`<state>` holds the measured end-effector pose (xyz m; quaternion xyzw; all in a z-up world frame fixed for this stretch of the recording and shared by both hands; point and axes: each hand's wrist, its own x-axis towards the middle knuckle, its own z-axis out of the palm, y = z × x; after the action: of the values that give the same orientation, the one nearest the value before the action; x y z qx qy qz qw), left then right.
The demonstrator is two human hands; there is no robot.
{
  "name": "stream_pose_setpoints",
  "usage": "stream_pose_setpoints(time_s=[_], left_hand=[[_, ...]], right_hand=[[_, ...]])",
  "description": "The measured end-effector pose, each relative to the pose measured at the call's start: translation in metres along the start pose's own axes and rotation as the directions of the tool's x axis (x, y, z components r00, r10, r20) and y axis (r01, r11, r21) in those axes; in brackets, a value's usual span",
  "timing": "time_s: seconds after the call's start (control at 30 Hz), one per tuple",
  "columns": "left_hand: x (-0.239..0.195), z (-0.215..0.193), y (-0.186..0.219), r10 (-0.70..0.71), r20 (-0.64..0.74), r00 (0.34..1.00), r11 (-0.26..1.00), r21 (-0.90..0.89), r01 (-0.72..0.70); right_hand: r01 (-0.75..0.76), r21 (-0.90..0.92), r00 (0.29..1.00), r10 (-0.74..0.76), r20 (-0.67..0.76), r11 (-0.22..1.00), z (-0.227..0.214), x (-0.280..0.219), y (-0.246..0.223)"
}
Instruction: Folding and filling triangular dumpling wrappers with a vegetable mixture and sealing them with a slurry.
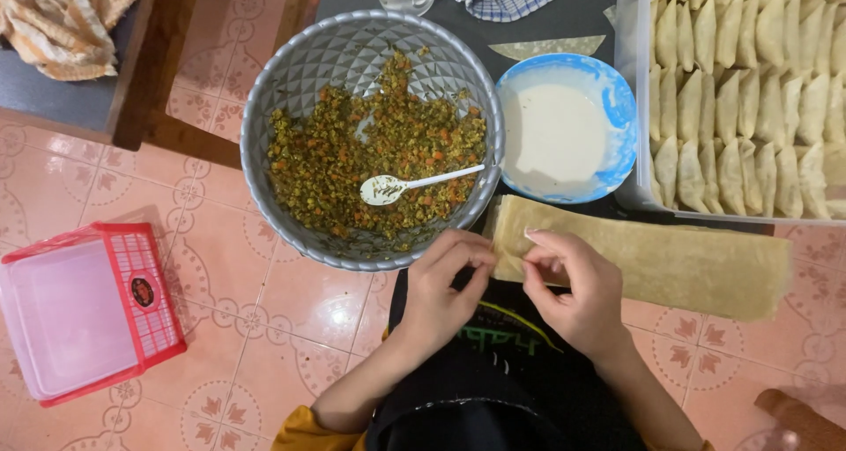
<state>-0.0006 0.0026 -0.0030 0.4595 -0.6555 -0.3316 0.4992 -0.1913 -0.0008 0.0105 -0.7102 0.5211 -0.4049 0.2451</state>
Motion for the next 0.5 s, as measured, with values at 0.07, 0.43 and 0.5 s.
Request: stream_pose_setpoints(time_s=[0.07, 0.43, 0.5], left_hand=[[-0.002, 0.002, -0.001, 0.014, 0.025, 1.000, 1.000, 0.023, -0.014], [0.001, -0.001, 0.005, 0.100, 0.248, 0.964, 0.981, 0.137, -0.137], [0.000, -0.002, 0.004, 0.071, 0.258, 0.964, 0.985, 0.133, -0.108]], right_hand=[[-0.046, 0.090, 0.998, 0.050, -0.037, 0.995, 0.005, -0.012, 0.017], [0.097, -0.212, 0.978, -0.133, -0.163, 0.972, -0.043, 0.008, 0.006], [0.059, -0.165, 0.990, -0.079, -0.116, 0.984, -0.089, 0.008, -0.003]])
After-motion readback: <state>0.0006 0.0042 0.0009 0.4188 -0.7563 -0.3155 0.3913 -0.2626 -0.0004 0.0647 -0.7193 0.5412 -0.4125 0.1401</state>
